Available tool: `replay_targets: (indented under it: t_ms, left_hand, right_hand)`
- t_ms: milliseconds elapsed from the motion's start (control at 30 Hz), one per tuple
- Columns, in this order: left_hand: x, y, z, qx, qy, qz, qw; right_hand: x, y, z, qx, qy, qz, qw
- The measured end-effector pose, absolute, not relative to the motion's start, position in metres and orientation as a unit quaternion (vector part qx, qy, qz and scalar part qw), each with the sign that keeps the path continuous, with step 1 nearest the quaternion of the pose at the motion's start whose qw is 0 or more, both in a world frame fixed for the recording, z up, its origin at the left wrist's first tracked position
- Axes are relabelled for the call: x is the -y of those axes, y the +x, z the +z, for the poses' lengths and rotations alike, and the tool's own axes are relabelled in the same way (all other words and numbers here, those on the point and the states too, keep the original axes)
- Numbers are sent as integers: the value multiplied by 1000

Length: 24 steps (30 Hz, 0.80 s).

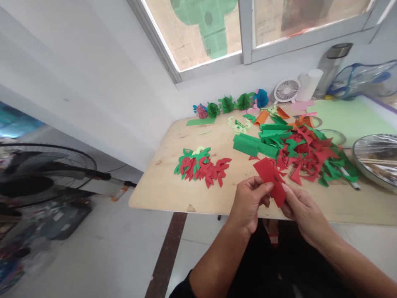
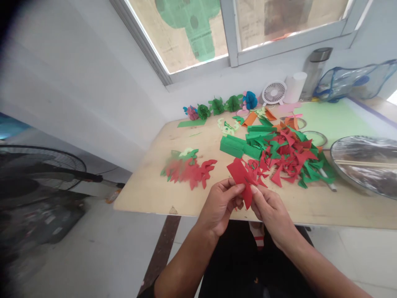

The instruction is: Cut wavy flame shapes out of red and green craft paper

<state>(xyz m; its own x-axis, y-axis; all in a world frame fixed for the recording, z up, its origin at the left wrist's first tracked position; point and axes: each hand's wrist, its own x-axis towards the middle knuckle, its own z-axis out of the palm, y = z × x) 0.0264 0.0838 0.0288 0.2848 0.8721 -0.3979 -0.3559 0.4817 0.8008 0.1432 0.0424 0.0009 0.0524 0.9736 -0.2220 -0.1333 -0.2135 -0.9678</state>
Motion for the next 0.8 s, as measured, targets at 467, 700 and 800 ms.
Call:
replay_targets:
  t_ms: [467, 700, 800]
  left_hand:
    - [-82, 27, 33, -439, 364, 452, 686]
    - [-82, 32, 38, -446, 351, 470, 677]
    - [-82, 32, 40, -447, 351, 469, 676]
  right_hand:
    - [-42, 145, 1, 356, -505, 607, 500]
    - [-40, 145, -2, 354, -495, 609, 509]
    - [-41, 146, -3, 353, -486, 615, 511]
